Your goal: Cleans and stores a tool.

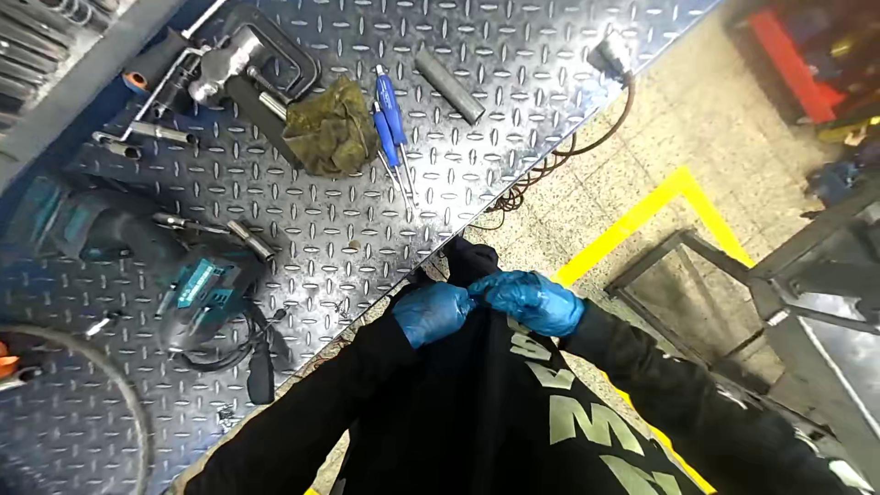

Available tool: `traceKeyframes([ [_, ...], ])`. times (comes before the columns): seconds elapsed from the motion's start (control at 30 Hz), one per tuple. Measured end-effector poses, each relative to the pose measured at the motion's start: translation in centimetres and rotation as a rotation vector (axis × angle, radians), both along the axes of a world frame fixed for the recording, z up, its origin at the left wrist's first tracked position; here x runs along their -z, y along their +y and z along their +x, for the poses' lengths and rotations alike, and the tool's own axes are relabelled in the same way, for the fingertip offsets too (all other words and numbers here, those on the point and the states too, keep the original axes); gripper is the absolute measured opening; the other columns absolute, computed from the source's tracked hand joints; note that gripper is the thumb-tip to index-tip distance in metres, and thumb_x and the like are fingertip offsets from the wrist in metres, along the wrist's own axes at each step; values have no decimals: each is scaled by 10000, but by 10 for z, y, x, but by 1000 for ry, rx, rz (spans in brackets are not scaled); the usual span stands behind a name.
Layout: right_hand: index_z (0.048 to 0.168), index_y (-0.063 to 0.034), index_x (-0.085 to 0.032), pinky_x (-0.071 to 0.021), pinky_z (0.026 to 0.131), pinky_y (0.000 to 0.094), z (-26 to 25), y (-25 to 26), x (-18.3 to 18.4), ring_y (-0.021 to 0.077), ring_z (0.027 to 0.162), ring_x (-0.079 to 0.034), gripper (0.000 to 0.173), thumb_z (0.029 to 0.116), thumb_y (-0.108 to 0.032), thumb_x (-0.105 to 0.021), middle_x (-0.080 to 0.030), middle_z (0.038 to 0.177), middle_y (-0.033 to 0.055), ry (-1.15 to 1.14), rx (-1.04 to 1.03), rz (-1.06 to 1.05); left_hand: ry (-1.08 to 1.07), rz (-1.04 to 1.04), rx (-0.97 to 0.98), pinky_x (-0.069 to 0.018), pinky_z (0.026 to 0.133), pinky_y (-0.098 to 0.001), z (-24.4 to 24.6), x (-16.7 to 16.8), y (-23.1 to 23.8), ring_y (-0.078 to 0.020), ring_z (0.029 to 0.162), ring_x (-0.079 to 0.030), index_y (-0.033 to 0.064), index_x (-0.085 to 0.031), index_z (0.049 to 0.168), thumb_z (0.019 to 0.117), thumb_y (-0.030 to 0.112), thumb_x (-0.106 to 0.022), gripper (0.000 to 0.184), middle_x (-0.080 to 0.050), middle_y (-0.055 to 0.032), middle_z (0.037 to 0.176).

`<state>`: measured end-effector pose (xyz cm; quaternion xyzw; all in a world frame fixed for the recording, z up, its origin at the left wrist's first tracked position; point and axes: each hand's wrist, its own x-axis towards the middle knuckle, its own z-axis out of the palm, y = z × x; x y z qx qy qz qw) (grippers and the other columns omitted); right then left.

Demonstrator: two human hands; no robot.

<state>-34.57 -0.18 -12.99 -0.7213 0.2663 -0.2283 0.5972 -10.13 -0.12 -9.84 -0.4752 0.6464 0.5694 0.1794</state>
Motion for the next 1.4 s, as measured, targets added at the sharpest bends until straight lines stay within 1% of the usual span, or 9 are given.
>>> traceKeyframes([
  [0.33,1003,-45,-798,-560,1055,378,-14,-11,4,173,1168,-697,199,979,-54,-600,-757,1181,81,165,68,-69,-127,-78,124,-555,759,-564,-8,-12,-8,-317,918,-693,120,-676,1003,1085,403,-412,396,-689,-122,922],
  [0.57,993,-2,-794,-513,1112,413,-42,-12,26,242,1253,-655,188,960,-18,-610,-729,1252,137,128,188,219,-111,-59,20,-551,748,-571,-6,-7,-8,-315,888,-690,116,-682,970,1085,413,-415,416,-686,-122,883],
  [0.67,974,-17,-798,-540,1081,399,-7,-21,22,220,1207,-682,193,940,3,-609,-749,1198,121,89,99,-81,-37,-26,4,-544,778,-568,-1,4,-20,-306,884,-684,93,-690,940,1090,401,-426,433,-685,-128,879],
  [0.83,976,7,-791,-531,1080,444,-33,-42,38,248,1169,-697,156,949,-62,-653,-759,1146,144,209,123,102,86,20,-42,-532,814,-554,1,15,-23,-308,872,-674,26,-700,911,1101,340,-427,457,-686,-156,877],
  [0.97,1014,-21,-789,-564,913,461,-69,-33,45,194,916,-730,159,970,-152,-710,-773,969,114,550,274,343,155,88,-126,-517,739,-447,13,-2,-32,-225,759,-617,27,-686,895,1110,360,-421,477,-634,-111,800],
  [1.03,1061,27,-746,-602,841,300,-64,-17,55,85,852,-719,130,954,0,-678,-771,953,64,370,557,618,168,100,-161,-498,689,-425,15,0,-33,-207,704,-589,31,-665,848,1111,368,-414,496,-605,-98,751],
  [1.2,1507,-116,-464,-621,803,351,-54,-17,52,164,892,-743,543,1005,73,-382,-753,1101,98,-60,697,1017,160,135,-118,-489,715,-443,12,9,-41,-221,739,-590,38,-650,838,1111,395,-394,517,-600,-99,769],
  [1.3,1409,-101,-541,-619,821,360,-54,-21,44,175,926,-742,487,955,30,-426,-758,1079,87,-221,604,1141,130,132,-63,-518,876,-517,6,6,-47,-280,929,-664,2,-708,1004,1110,441,-365,568,-687,-166,949],
  [1.4,1192,-67,-662,-622,766,325,-58,-24,37,142,861,-738,311,947,12,-488,-765,983,71,-220,589,1231,140,159,-63,-521,866,-514,5,10,-48,-276,919,-663,6,-707,992,1109,448,-363,573,-686,-163,937],
])
